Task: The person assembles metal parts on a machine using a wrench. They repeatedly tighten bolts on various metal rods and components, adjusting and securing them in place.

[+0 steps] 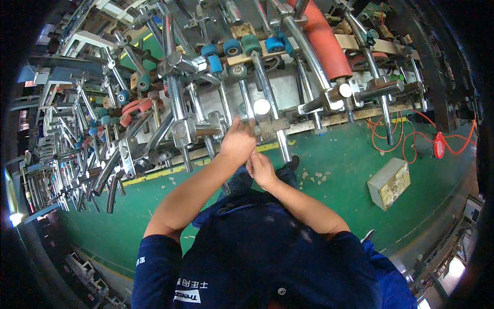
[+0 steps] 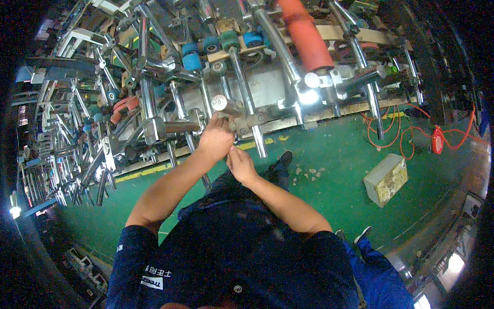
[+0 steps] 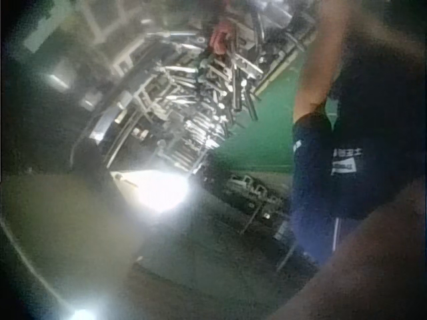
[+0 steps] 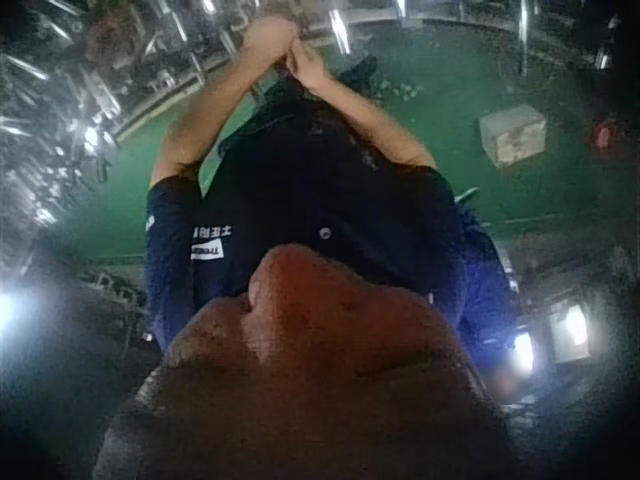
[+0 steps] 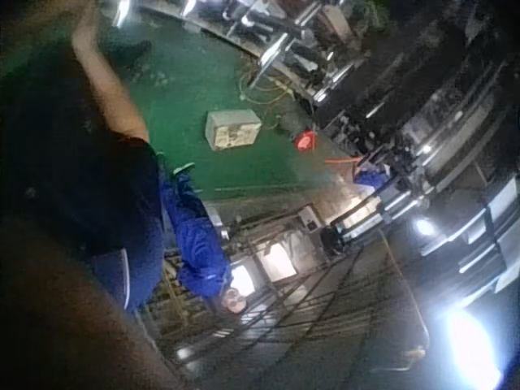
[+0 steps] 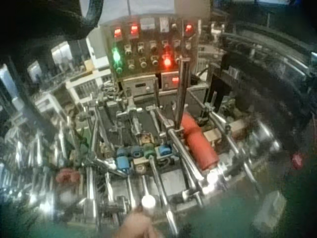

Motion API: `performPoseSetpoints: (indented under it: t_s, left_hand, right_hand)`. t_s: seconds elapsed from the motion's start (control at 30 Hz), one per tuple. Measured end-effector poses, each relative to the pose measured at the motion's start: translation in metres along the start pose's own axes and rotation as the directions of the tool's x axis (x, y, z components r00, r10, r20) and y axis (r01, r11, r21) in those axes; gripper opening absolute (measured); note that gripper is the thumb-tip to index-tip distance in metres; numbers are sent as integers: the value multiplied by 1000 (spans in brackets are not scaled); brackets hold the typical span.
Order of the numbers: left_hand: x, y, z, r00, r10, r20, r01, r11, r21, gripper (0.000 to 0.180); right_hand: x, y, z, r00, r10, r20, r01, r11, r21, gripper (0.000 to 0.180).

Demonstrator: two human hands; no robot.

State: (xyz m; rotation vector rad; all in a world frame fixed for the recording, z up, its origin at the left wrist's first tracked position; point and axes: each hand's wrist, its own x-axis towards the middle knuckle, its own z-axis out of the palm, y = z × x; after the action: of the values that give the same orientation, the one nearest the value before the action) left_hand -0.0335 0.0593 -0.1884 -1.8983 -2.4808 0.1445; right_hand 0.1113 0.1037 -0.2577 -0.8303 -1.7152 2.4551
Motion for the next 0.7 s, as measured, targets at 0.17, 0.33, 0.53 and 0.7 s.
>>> performPoseSetpoints:
  t_s: [0.17, 0.33, 0.53, 0.7]
  left_hand:
    - [-44, 0, -84, 990, 43, -133, -55, 994, -90, 47]
    - [-161, -7, -112, 951, -300, -70, 240, 864, -442, 57]
    - [-221, -1, -141, 820, -506, -267, 379, 830, -408, 38]
    - [-238, -46, -186, 724, -369, -583, 276, 929, -245, 49]
  right_hand:
    - [3, -43, 3, 975, 209, 76, -208, 978, -22, 49]
    - [14, -28, 1, 987, 159, -22, -160, 987, -32, 41]
    - [8, -21, 18, 976, 188, -115, -171, 975, 139, 39]
    - [9, -21, 9, 980, 124, -153, -153, 968, -199, 41]
